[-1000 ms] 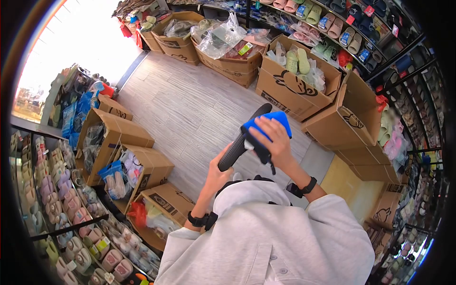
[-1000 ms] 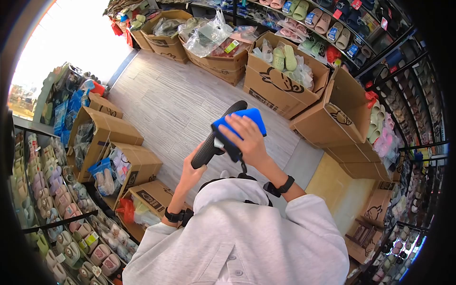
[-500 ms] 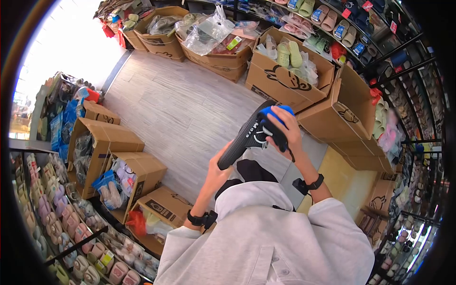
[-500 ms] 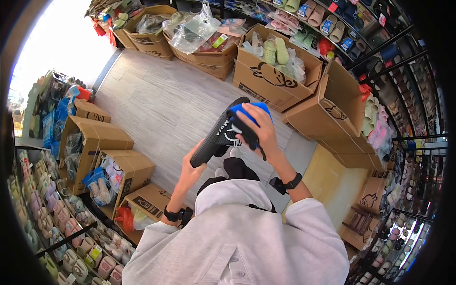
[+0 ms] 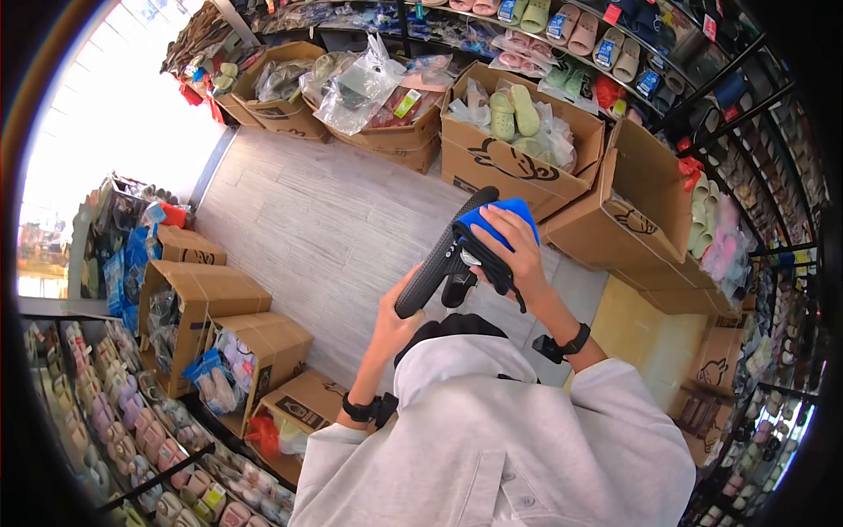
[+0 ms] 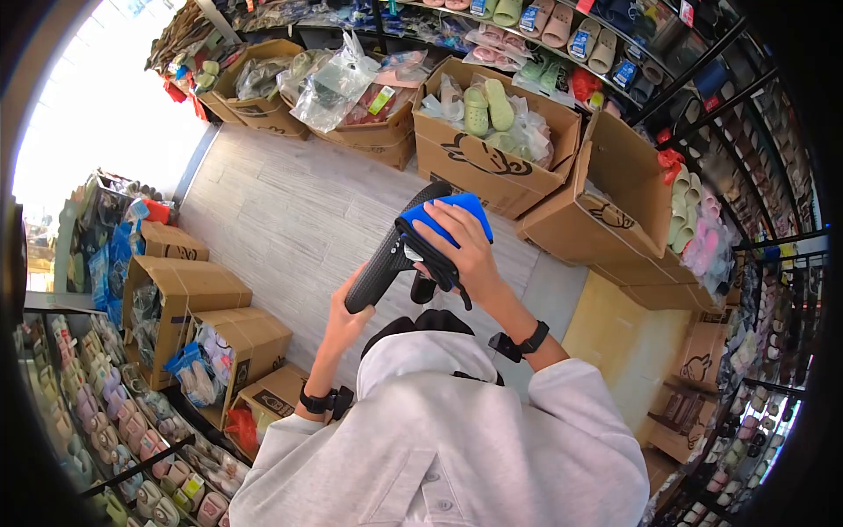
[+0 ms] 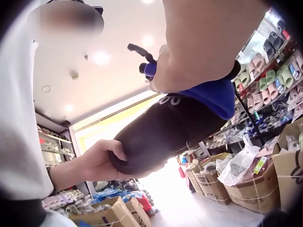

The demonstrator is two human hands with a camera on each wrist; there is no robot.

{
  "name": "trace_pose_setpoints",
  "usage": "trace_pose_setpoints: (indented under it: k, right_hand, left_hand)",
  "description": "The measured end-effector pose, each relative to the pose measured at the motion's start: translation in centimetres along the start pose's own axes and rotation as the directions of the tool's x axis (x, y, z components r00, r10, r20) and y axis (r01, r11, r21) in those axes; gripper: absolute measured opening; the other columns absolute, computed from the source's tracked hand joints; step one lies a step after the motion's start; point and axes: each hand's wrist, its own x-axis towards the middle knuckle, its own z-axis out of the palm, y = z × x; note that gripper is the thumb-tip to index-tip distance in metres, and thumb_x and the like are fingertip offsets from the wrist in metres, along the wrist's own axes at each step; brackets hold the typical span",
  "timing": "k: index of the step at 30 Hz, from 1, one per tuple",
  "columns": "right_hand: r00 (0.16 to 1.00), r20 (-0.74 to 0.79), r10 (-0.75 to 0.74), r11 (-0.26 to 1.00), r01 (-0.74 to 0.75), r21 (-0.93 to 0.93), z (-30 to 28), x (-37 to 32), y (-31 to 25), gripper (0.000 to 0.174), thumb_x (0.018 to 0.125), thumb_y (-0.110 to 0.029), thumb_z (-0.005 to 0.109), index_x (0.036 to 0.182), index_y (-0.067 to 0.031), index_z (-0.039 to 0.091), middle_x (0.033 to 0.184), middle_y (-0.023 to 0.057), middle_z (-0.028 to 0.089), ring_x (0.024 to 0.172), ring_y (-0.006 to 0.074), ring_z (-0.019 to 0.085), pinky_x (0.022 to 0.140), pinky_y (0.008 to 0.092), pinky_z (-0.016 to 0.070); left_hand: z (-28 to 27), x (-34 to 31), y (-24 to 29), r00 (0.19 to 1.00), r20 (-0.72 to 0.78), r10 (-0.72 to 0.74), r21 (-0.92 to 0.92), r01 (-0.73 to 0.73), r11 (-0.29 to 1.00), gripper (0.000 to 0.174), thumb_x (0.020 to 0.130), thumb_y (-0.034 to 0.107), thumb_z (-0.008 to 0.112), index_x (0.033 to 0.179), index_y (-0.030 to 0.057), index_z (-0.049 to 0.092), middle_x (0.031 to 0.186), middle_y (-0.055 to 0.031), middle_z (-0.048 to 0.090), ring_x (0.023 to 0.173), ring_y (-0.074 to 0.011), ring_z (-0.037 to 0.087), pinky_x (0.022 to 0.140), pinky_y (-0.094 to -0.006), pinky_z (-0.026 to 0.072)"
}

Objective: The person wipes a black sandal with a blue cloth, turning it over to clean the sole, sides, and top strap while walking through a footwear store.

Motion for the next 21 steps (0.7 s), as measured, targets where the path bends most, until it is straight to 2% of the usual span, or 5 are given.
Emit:
trace_pose_setpoints:
  k: [8,12,15,18,21]
  right_hand:
    - [0.963,0.124,-0.238,0.967,0.247,-0.065,-2.4,-2.5,1.8,0.049,0.093,-0.022,0.071,0.142,-0.0194,0.074,0.153,0.0098,0.066,0.144,0.0274,0.060,0.121,0.0487,0.0443]
    - [0.995,-0.058,0.077,0.997,-0.079,-0.025,-5.6,-3.0,6.1,0.049,0.095,-0.028,0.076,0.143,-0.0158,0.074,0.153,0.0128,0.065,0.145,0.0329,0.059,0.121,0.0520,0.0443]
    - [0.899,-0.285,0.332,0.937,-0.349,-0.006,-7.0,-3.3,7.6,0.062,0.085,-0.029,0.089,0.142,-0.0114,0.073,0.151,0.0160,0.066,0.141,0.0409,0.059,0.118,0.0560,0.0453]
    - [0.939,-0.245,0.240,0.936,-0.291,-0.196,-9.3,-4.5,7.4,0.062,0.084,-0.031,0.088,0.142,-0.0117,0.074,0.151,0.0157,0.066,0.140,0.0408,0.060,0.117,0.0552,0.0460]
    - [0.991,-0.024,0.128,0.951,-0.130,-0.282,-10.3,-6.5,6.6,0.045,0.097,-0.023,0.070,0.141,-0.0160,0.075,0.152,0.0114,0.066,0.142,0.0304,0.061,0.119,0.0476,0.0460]
  left_hand:
    - [4.4,3.9,1.8,0.998,0.067,0.011,0.020,-0.012,1.000,0.084,0.074,-0.011,0.056,0.158,-0.0016,0.056,0.149,-0.0166,0.068,0.139,-0.0195,0.061,0.121,-0.0338,0.0407]
    - [5.8,6.5,2.8,0.988,0.156,0.020,0.116,-0.039,0.992,0.084,0.074,-0.011,0.057,0.158,-0.0016,0.056,0.150,-0.0156,0.068,0.138,-0.0194,0.062,0.121,-0.0333,0.0405]
    - [8.0,8.8,3.6,0.972,0.232,-0.042,0.114,0.016,0.993,0.083,0.075,-0.010,0.057,0.157,-0.0018,0.056,0.151,-0.0158,0.067,0.138,-0.0187,0.062,0.119,-0.0324,0.0414]
    - [10.5,11.9,4.0,0.940,0.339,-0.039,0.119,-0.002,0.993,0.081,0.076,-0.009,0.058,0.157,-0.0011,0.057,0.150,-0.0157,0.068,0.137,-0.0176,0.061,0.117,-0.0314,0.0431]
    - [13.3,15.0,5.1,0.877,0.480,0.002,0.163,-0.092,0.982,0.080,0.077,-0.008,0.058,0.156,-0.0002,0.058,0.146,-0.0148,0.070,0.134,-0.0167,0.062,0.114,-0.0311,0.0451]
